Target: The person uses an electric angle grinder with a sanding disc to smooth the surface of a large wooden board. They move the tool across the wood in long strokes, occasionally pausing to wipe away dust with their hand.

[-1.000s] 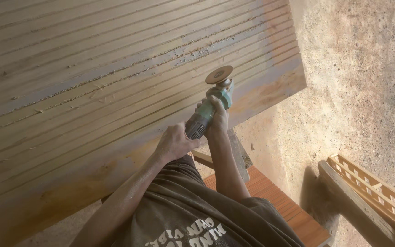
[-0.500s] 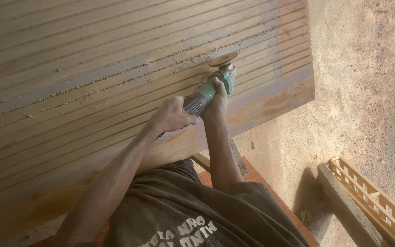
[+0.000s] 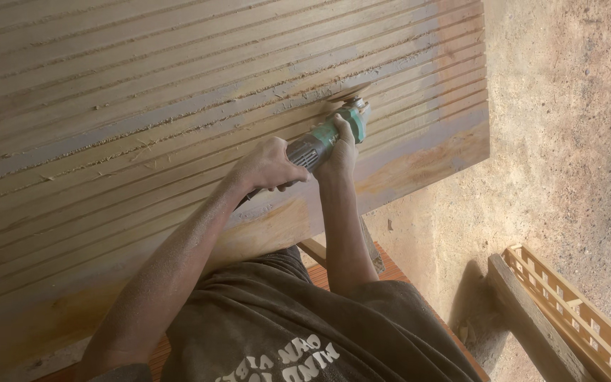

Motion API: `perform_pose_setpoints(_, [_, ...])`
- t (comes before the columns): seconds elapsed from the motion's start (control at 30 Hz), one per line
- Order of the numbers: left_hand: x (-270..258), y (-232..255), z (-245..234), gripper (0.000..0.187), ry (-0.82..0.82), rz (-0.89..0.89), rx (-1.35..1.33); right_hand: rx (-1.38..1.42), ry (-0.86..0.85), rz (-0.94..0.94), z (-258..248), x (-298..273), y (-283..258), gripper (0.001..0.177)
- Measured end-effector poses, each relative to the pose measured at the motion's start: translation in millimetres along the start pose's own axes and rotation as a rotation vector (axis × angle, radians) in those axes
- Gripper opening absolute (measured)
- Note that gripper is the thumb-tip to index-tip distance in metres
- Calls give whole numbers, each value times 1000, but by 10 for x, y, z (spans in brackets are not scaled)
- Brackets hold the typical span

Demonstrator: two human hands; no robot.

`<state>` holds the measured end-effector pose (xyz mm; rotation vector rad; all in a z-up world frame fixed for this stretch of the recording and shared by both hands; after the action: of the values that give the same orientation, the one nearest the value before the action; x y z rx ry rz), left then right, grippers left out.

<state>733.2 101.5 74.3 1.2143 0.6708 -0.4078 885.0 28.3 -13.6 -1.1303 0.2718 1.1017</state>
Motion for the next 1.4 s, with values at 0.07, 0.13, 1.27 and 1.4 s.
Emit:
perform_pose_setpoints(0.07, [-43, -28, -36, 26, 13, -26, 25, 18, -17, 17, 15, 6, 64, 41])
perform_pose_setpoints(0.13, [-104, -87, -70, 27, 23, -54, 35, 27, -54, 15, 51, -5, 123, 39])
perform_pose_setpoints(1.27, [-690, -408, 658, 62, 111, 108, -142, 88, -221, 82, 76, -106, -288, 50])
perform_pose_setpoints(1.4, [-709, -991, 864, 45, 56, -117, -40, -10, -177, -32, -352, 537, -1228, 53])
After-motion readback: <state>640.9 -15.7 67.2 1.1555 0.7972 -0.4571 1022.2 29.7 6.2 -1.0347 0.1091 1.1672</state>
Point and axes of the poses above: each hand's wrist, its own x-axis towards the middle knuckle, its own z-axis out of the palm, y = z × x, the point moved 10 cm from there along x, towards the middle knuckle, and after that the axes turned 14 degrees about -y, right-handed, at the moved point
